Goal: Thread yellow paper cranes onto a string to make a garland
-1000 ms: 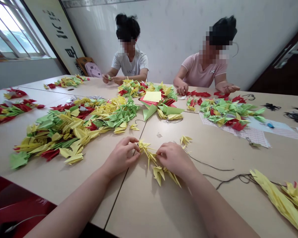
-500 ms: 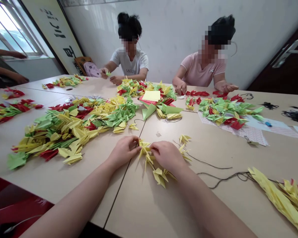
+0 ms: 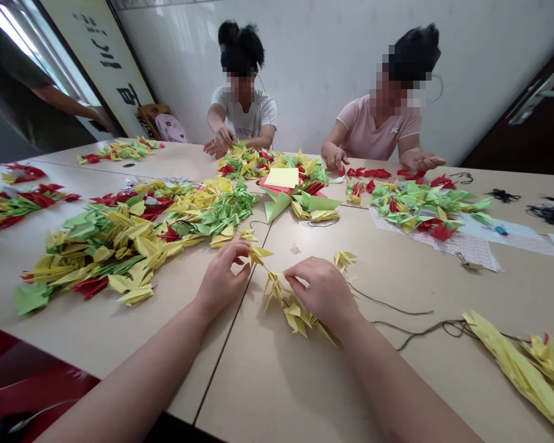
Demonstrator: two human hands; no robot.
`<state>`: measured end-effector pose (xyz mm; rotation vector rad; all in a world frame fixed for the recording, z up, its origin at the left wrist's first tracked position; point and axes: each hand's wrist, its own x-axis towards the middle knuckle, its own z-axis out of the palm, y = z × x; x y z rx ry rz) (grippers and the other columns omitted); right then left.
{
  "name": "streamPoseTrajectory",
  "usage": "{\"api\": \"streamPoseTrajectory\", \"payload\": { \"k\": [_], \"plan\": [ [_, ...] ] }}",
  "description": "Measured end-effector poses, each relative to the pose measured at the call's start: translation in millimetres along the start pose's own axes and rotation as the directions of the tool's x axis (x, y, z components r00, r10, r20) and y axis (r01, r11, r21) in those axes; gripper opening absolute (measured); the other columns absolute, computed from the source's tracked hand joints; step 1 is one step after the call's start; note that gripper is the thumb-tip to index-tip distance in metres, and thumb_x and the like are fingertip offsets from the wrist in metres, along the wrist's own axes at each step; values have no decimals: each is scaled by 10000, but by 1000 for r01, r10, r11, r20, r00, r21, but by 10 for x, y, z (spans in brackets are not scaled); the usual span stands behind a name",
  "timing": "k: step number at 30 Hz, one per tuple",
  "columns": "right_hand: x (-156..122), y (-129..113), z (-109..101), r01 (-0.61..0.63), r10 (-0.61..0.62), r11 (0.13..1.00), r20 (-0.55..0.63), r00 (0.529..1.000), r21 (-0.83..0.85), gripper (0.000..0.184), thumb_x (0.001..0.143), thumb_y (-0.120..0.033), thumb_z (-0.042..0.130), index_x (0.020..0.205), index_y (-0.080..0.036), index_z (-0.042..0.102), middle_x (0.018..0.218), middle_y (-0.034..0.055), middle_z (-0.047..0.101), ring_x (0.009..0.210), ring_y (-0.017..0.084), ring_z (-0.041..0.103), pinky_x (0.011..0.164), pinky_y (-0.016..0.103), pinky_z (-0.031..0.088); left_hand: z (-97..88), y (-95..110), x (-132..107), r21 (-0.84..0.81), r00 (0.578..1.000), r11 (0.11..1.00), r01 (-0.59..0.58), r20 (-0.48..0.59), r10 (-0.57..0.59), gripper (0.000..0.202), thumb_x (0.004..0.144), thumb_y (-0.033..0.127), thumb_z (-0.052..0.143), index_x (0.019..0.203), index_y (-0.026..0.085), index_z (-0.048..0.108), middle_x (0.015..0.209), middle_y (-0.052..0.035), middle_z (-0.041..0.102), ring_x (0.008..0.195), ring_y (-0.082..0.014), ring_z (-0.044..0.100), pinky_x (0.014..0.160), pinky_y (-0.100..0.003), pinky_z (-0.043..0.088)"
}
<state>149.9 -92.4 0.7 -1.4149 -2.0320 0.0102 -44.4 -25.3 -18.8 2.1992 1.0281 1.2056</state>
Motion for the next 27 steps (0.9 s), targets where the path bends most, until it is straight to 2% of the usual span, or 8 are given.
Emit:
{"api": "streamPoseTrajectory", "payload": {
  "k": [3,7,12,18,22,27],
  "plan": [
    [4,-24,-7,96,-97,995,-47,994,-27,148,782,-156,535,782,-188,680,729,34,692,705,165,611,666,304,464,-13,20,-1,13,997,999,-51,-55,52,285,676,-2,506,883,195,505,993,-34,552,914,-129,524,688,-224,489],
    [2,-54,-48,238,-249,967,-138,959,-95,137,773,-130,555,803,-183,677,756,31,699,730,171,600,693,316,467,-28,52,-9,35,986,993,-117,-119,120,280,686,2,513,890,192,502,983,-38,543,900,-124,522,690,-221,492],
    [-22,-36,-66,288,-312,946,-171,935,-152,155,756,-112,577,858,-181,671,799,31,701,763,172,588,711,319,471,-35,58,-14,48,983,991,-127,-126,132,286,687,3,513,898,195,501,990,-39,540,901,-128,523,686,-226,496],
    [-17,-7,-26,262,-273,961,-147,951,-87,145,764,-106,558,826,-188,660,770,29,695,744,165,592,700,311,469,-42,65,-12,48,984,991,-127,-121,132,287,690,-1,510,899,195,495,995,-36,537,905,-120,516,700,-213,487],
    [-11,4,-2,161,-160,987,-116,980,2,133,779,-117,530,796,-184,644,717,32,679,714,162,604,683,309,466,-34,56,-11,40,989,994,-101,-105,105,274,699,10,504,897,199,494,1000,-34,534,916,-125,518,709,-220,483],
    [-20,4,10,15,-18,992,28,999,122,118,795,-189,511,808,-192,628,761,35,672,720,152,609,665,278,470,-10,7,-22,52,1000,999,1,20,-3,292,705,33,502,935,212,483,1003,-18,535,827,-114,554,727,-249,477]
  ]
}}
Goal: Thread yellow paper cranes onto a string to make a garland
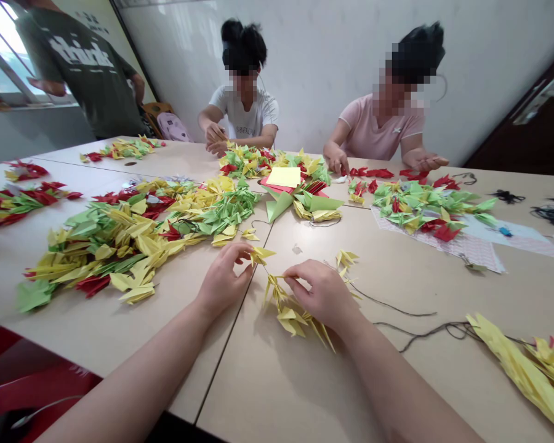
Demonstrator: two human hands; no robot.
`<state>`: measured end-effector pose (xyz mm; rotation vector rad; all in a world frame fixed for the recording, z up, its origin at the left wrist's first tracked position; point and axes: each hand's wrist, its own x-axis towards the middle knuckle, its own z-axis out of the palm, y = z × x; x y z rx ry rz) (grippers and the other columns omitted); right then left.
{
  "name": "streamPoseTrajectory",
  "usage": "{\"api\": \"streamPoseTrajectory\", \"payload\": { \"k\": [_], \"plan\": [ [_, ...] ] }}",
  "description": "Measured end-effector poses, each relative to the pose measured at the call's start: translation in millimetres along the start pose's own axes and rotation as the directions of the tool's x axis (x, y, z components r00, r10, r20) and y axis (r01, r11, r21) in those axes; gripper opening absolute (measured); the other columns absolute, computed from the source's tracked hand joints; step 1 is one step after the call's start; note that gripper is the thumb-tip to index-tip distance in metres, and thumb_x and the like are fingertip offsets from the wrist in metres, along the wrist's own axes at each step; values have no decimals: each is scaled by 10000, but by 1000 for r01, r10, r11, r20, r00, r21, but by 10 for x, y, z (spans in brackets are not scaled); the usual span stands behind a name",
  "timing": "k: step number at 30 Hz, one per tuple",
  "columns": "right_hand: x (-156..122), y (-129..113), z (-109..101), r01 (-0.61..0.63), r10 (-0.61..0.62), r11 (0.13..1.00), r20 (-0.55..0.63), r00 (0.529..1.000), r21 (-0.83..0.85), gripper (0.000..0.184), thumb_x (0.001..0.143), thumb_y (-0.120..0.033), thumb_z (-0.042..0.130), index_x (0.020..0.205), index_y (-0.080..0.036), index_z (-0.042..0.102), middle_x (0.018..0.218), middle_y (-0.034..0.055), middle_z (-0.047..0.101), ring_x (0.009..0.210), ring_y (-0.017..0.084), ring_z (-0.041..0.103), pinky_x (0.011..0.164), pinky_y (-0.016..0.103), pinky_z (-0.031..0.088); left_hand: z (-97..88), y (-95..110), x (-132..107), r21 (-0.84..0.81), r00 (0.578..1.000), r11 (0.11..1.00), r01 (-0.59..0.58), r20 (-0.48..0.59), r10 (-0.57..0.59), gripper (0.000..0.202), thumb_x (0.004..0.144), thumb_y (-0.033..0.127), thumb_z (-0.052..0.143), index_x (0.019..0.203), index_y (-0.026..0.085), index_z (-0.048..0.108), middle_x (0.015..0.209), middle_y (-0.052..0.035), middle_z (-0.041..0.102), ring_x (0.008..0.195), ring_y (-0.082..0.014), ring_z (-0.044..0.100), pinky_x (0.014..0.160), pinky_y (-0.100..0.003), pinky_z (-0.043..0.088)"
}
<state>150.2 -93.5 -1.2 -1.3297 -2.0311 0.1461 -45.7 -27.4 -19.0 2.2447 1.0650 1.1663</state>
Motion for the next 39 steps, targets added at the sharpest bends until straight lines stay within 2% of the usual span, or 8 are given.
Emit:
{"api": "streamPoseTrajectory", "payload": {
  "k": [9,12,18,22,26,30,36,39],
  "plan": [
    [9,-6,-6,-240,229,969,145,963,66,178,828,-265,443,830,-208,611,741,7,677,670,140,614,565,238,454,6,-7,1,62,993,995,83,74,-87,225,734,85,498,914,218,483,968,-11,524,766,-109,569,692,-245,477],
    [5,2,-11,-272,268,962,165,949,3,211,826,-291,445,914,-212,620,777,14,678,668,146,610,548,244,452,4,-14,2,109,991,989,103,78,-112,206,734,98,503,902,217,486,935,-13,530,785,-124,571,703,-259,473],
    [30,-40,-239,-237,244,967,67,967,-98,268,833,-350,447,998,-212,607,864,42,670,730,166,615,590,275,476,-42,-81,16,234,984,956,177,-47,-171,235,708,83,505,912,199,507,920,-45,555,832,-176,559,760,-321,469],
    [27,-118,-335,-89,110,988,170,979,-125,265,803,-382,501,980,-220,613,957,53,668,870,195,611,713,322,489,-74,-145,21,274,975,937,218,-93,-200,253,693,73,503,913,196,508,954,-65,567,877,-216,561,771,-367,473],
    [-35,-160,-191,38,2,989,273,962,-142,226,814,-291,492,980,-222,630,905,56,677,832,192,610,699,329,481,-75,-188,27,317,976,925,208,-123,-177,262,687,60,496,907,201,503,931,-76,567,893,-236,556,784,-389,468],
    [-105,-106,-112,4,35,988,252,967,-154,209,831,-225,454,879,-216,657,806,37,686,740,167,612,658,302,466,-78,-197,31,339,971,910,240,-100,-219,262,709,62,470,936,189,493,953,-91,563,870,-234,560,775,-399,470],
    [-244,91,-308,-59,101,985,271,957,-159,227,815,-307,491,968,-218,634,900,50,681,831,183,612,700,324,476,-111,-219,52,341,963,901,266,-121,-239,282,718,57,438,965,182,491,973,-92,554,910,-230,544,827,-405,448],
    [-341,156,-353,-73,111,984,238,965,-165,233,803,-322,509,970,-213,629,891,55,679,823,192,614,711,344,476,-137,-255,70,339,955,894,292,-152,-254,292,719,61,430,981,176,491,1007,-105,535,902,-227,547,827,-407,447]
  ]
}}
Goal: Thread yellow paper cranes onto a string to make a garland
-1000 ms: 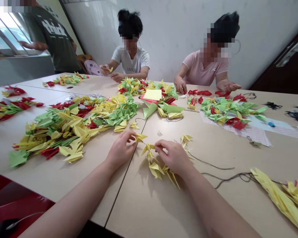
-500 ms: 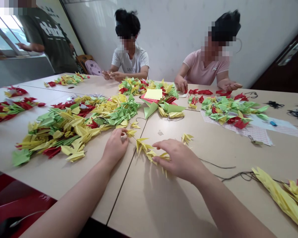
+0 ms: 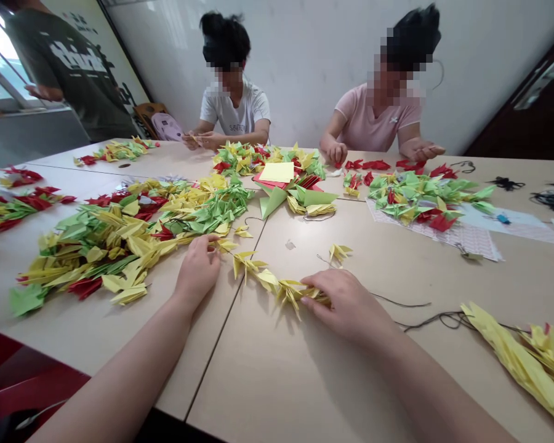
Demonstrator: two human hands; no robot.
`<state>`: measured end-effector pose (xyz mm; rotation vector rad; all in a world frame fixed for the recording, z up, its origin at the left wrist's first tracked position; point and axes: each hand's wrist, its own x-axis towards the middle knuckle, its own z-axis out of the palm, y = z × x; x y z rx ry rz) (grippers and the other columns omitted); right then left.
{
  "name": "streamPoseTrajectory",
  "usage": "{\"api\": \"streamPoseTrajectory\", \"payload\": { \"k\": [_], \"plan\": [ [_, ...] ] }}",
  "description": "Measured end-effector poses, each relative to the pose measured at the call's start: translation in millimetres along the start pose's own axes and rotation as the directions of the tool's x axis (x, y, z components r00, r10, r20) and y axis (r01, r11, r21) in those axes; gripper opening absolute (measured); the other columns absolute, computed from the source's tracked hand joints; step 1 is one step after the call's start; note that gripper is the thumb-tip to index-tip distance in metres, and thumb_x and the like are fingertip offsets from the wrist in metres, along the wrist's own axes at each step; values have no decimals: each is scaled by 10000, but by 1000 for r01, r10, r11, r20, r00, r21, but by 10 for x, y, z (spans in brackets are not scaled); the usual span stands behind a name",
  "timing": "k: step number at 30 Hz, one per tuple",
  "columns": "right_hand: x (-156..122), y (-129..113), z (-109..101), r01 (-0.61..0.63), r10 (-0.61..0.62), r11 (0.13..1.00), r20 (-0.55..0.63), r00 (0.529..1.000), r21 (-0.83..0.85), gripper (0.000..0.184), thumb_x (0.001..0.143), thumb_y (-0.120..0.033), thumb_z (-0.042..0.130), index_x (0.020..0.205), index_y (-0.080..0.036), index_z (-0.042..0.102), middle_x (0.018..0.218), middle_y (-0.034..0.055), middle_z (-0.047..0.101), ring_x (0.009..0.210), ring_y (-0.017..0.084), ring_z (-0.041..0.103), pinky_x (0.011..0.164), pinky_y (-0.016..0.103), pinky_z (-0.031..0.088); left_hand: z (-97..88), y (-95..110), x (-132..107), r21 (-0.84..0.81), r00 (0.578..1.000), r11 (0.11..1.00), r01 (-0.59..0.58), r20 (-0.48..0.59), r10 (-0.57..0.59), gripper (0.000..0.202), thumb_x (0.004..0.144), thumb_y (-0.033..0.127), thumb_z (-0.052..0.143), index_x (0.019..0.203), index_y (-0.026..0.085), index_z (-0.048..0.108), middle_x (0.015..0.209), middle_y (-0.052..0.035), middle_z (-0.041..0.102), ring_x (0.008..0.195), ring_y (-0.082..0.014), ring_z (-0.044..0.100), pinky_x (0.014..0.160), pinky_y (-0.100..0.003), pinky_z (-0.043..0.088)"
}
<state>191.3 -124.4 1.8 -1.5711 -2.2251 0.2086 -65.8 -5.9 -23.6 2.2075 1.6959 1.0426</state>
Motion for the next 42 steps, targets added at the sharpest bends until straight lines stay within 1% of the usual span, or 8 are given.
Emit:
{"api": "streamPoseTrajectory", "payload": {
  "k": [6,10,12,14,18,26,38,42],
  "plan": [
    [-55,9,4,6,-6,1000,-17,1000,7,214,806,-278,501,966,-201,619,822,47,670,776,176,609,722,347,471,-42,-41,37,42,996,998,40,-82,-36,288,711,100,465,990,165,501,1015,-129,500,958,-261,523,838,-426,429],
    [-11,-55,51,57,-65,997,-178,982,-52,270,784,-351,537,996,-198,604,935,77,652,907,216,579,798,389,443,-98,139,-54,104,973,992,-73,-209,93,282,742,202,514,1022,170,504,1118,-137,464,1120,-284,412,956,-452,317],
    [25,-98,97,76,-89,995,-241,966,-61,279,784,-369,536,993,-197,602,954,84,644,925,225,564,824,403,419,-106,286,-133,74,964,966,-246,-88,252,243,781,254,495,1017,199,516,1115,-97,499,1122,-253,410,970,-437,291],
    [62,-132,141,83,-92,995,-228,969,-52,199,797,-328,524,912,-194,616,894,72,649,876,213,563,810,392,406,-91,420,-206,24,903,911,-412,140,405,206,796,292,495,986,229,545,1103,-55,537,1133,-234,397,974,-418,274],
    [93,-127,177,53,-59,998,-130,990,-43,155,806,-228,498,688,-184,587,699,32,626,733,174,545,755,351,392,-38,526,-258,-43,787,846,-532,342,513,157,803,300,496,918,237,583,1054,-30,583,1096,-218,423,938,-385,292],
    [38,-8,142,16,-14,1000,-125,992,15,157,792,-241,511,659,-197,583,637,8,618,657,155,549,704,316,398,-25,438,-213,-41,803,854,-518,321,502,174,782,201,490,914,241,596,977,-28,606,1030,-205,461,907,-378,316],
    [51,-22,117,-18,22,999,-78,997,49,142,794,-273,523,696,-204,600,673,12,634,694,168,563,715,340,419,-19,480,-238,-83,803,864,-497,332,494,145,758,352,558,834,229,571,1043,-29,568,1066,-227,434,928,-403,282],
    [-18,75,-67,-58,66,997,-210,976,46,200,798,-376,517,850,-214,622,843,51,662,827,206,593,761,366,442,-3,456,-215,-34,834,881,-473,305,460,97,791,270,508,840,223,578,1036,-31,571,1074,-218,428,933,-395,288]
  ]
}}
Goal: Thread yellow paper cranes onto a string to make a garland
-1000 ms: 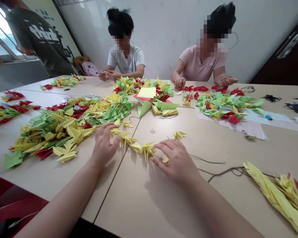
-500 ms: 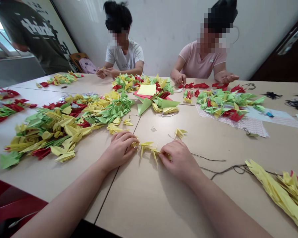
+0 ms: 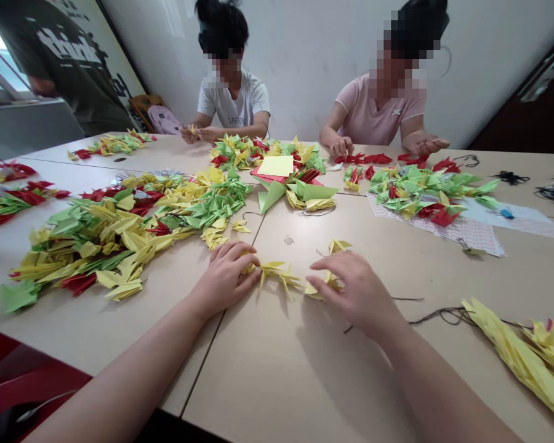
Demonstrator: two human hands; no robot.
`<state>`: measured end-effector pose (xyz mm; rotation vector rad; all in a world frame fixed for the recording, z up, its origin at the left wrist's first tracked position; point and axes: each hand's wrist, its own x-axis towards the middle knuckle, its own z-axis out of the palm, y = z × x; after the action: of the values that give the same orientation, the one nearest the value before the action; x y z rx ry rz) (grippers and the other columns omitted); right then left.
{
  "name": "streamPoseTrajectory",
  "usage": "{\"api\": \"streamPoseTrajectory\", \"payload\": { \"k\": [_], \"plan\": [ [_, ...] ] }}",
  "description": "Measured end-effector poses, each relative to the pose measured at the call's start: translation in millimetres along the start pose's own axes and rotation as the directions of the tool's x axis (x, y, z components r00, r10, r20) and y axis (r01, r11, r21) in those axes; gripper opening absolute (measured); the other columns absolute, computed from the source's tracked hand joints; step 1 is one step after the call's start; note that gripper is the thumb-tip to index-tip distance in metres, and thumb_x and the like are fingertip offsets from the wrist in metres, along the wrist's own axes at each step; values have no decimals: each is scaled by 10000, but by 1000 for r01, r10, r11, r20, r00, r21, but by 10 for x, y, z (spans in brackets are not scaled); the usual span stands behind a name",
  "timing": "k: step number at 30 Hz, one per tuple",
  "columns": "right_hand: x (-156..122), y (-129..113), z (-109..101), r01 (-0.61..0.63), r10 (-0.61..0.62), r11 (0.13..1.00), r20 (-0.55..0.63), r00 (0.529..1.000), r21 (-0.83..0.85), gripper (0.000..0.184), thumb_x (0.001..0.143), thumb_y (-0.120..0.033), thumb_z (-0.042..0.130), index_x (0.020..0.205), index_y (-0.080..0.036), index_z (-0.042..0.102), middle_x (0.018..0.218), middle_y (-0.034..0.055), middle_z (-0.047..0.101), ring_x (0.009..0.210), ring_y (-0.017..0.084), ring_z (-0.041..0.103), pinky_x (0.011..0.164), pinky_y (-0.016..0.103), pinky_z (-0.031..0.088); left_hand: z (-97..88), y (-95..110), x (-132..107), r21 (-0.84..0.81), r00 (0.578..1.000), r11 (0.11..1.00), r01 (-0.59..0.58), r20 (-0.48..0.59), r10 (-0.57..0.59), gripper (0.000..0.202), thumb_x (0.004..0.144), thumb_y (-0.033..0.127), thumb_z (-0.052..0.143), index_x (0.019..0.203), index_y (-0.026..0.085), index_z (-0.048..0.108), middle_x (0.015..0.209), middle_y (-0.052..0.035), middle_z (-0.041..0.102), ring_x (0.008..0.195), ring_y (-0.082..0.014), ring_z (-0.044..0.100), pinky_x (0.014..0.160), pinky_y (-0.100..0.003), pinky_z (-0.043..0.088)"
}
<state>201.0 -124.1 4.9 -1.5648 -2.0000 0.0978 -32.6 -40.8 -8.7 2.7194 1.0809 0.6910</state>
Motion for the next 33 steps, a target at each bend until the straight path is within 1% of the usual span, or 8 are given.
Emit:
{"api": "streamPoseTrajectory", "payload": {
  "k": [3,8,11,14,17,23,29,33],
  "plan": [
    [-50,146,-161,-45,45,999,-59,997,-5,243,800,-408,504,903,-224,623,927,67,653,883,215,594,746,353,472,18,-44,9,57,996,995,76,-52,-73,105,797,253,495,841,219,584,1029,-39,574,1068,-226,431,936,-410,279],
    [-90,243,-138,59,-55,997,85,995,-43,304,781,-396,539,1030,-230,595,1033,65,629,1016,225,540,844,384,451,24,-41,1,96,982,985,143,-135,-130,159,802,255,493,935,219,571,1040,-50,572,1088,-236,420,945,-424,245],
    [-48,155,-11,109,-102,991,84,991,-79,325,795,-353,528,1083,-209,575,1072,83,615,1032,234,526,876,413,420,-10,24,-8,83,980,990,116,-172,-101,187,819,261,469,975,215,560,1086,-53,553,1112,-227,399,940,-397,257],
    [11,64,86,133,-129,990,85,988,-45,192,826,-265,478,927,-203,628,913,68,662,917,214,573,846,398,421,-41,91,-11,62,990,998,7,-143,2,207,829,308,460,987,219,560,1108,-47,543,1122,-216,388,946,-374,263],
    [42,37,126,32,-34,999,92,995,24,170,821,-245,468,767,-199,623,785,51,661,804,194,588,766,354,444,-51,121,-9,51,991,996,-71,-108,76,204,833,330,458,969,228,569,1104,-40,546,1122,-208,390,951,-369,258],
    [24,53,120,-238,209,959,189,960,151,197,791,-318,484,700,-204,616,806,45,646,783,185,579,707,306,451,-46,114,-6,46,995,997,-57,-80,61,183,817,355,484,896,229,590,1106,-31,545,1122,-212,392,940,-371,260],
    [45,28,89,-311,259,932,258,931,187,238,794,-351,470,700,-203,631,803,38,653,799,185,580,727,302,440,-38,108,-12,31,995,997,-69,-74,71,191,814,366,488,891,229,597,1103,-32,541,1110,-209,400,937,-366,263],
    [24,93,31,-326,289,929,207,935,175,282,805,-407,444,739,-205,628,823,42,655,806,191,591,740,310,442,-38,97,-14,23,995,997,-71,-67,73,184,812,363,491,874,230,601,1097,-34,541,1111,-210,398,940,-369,259]
  ]
}}
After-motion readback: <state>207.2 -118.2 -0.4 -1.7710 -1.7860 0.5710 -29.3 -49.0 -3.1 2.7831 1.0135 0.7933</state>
